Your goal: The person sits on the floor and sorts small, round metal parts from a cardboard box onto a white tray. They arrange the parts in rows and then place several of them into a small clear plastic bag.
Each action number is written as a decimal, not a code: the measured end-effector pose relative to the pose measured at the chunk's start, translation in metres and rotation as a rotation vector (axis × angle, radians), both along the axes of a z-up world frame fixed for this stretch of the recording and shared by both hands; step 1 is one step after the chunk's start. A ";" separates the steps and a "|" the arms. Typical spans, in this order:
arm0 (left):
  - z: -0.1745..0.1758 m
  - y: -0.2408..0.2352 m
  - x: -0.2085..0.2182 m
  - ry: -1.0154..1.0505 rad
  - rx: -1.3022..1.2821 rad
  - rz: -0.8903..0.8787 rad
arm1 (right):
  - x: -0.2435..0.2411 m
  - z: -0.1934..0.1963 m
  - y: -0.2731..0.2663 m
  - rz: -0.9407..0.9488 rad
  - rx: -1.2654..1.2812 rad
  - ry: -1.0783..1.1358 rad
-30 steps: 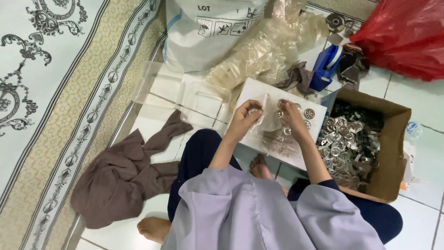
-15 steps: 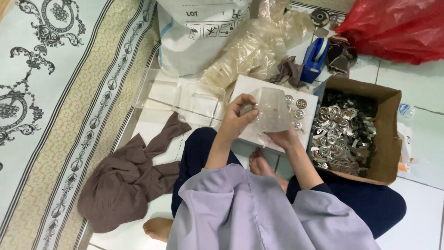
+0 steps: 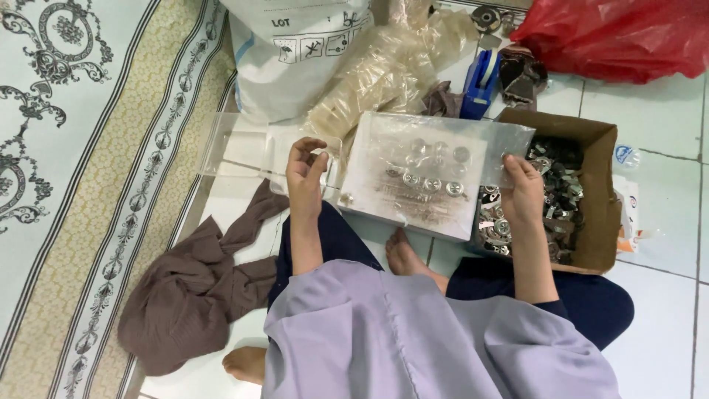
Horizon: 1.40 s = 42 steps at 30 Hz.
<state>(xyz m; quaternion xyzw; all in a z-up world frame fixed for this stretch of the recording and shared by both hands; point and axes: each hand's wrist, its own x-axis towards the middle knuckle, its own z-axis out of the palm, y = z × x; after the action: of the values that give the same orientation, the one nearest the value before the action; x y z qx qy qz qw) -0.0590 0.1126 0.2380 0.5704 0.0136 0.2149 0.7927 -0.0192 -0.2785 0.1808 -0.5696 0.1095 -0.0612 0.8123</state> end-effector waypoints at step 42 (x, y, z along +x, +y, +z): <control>-0.067 -0.109 -0.018 0.323 0.389 -0.199 | -0.037 -0.024 0.127 0.366 -0.436 -0.278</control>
<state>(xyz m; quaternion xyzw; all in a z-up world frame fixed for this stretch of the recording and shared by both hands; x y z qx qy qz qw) -0.0766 0.0034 0.1705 0.7374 0.0425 0.0406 0.6729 -0.0560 -0.1510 0.1564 -0.7266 -0.1223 -0.0134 0.6759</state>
